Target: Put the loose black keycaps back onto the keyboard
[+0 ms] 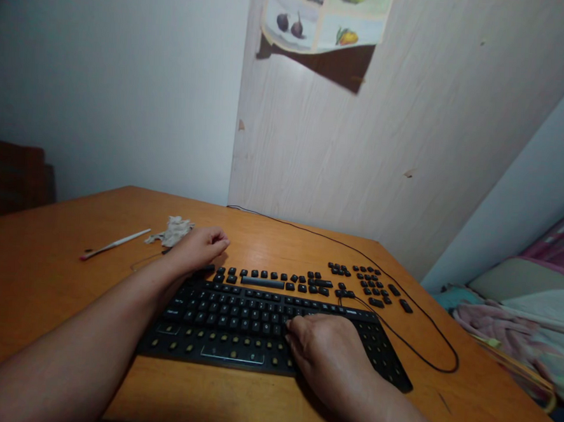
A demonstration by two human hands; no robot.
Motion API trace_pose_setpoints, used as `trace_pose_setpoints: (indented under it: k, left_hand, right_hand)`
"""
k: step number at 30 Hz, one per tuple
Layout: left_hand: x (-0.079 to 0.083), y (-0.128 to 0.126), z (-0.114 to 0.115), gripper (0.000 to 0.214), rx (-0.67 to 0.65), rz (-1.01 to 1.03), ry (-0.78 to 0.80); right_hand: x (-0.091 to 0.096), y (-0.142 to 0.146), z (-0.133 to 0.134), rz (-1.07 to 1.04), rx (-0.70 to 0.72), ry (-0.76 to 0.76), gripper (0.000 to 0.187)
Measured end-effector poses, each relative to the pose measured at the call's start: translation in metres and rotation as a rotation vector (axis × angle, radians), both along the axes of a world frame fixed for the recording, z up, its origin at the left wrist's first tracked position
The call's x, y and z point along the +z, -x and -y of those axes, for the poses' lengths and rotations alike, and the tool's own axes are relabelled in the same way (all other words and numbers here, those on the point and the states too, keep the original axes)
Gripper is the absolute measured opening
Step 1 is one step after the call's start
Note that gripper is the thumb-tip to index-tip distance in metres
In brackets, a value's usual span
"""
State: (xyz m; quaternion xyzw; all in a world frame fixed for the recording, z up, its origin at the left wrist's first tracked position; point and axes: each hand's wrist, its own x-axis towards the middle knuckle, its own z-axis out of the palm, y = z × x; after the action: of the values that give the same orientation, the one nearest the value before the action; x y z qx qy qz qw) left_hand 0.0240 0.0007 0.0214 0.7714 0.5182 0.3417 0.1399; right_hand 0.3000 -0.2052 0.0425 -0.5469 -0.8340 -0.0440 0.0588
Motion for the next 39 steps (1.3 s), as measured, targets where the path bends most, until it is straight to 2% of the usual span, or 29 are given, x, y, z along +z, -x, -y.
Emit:
trace_pose_setpoints:
  k: [10,15,20,25,31,39]
  left_hand:
    - [0.003,-0.001,0.003,0.023,0.038,-0.077,0.007]
    - [0.002,-0.001,0.003,0.024,0.026,-0.072,0.001]
    - [0.003,-0.001,0.004,0.025,0.031,-0.084,0.001]
    - [0.002,0.0,0.003,0.025,0.014,-0.084,-0.007]
    - [0.001,0.0,0.004,0.027,0.019,-0.086,-0.006]
    - [-0.003,0.001,0.0,0.026,0.01,-0.087,-0.02]
  right_hand:
    - [-0.004,0.002,0.004,0.029,0.008,-0.044,0.025]
    - [-0.007,0.007,0.011,0.134,0.0,-0.09,0.027]
    - [-0.011,0.014,0.019,0.261,-0.032,-0.096,0.054]
    - [-0.017,0.018,0.02,0.366,-0.073,-0.095,0.065]
    - [-0.02,0.02,0.021,0.332,-0.115,-0.098,0.066]
    - [-0.014,0.026,0.02,0.325,-0.131,-0.04,0.062]
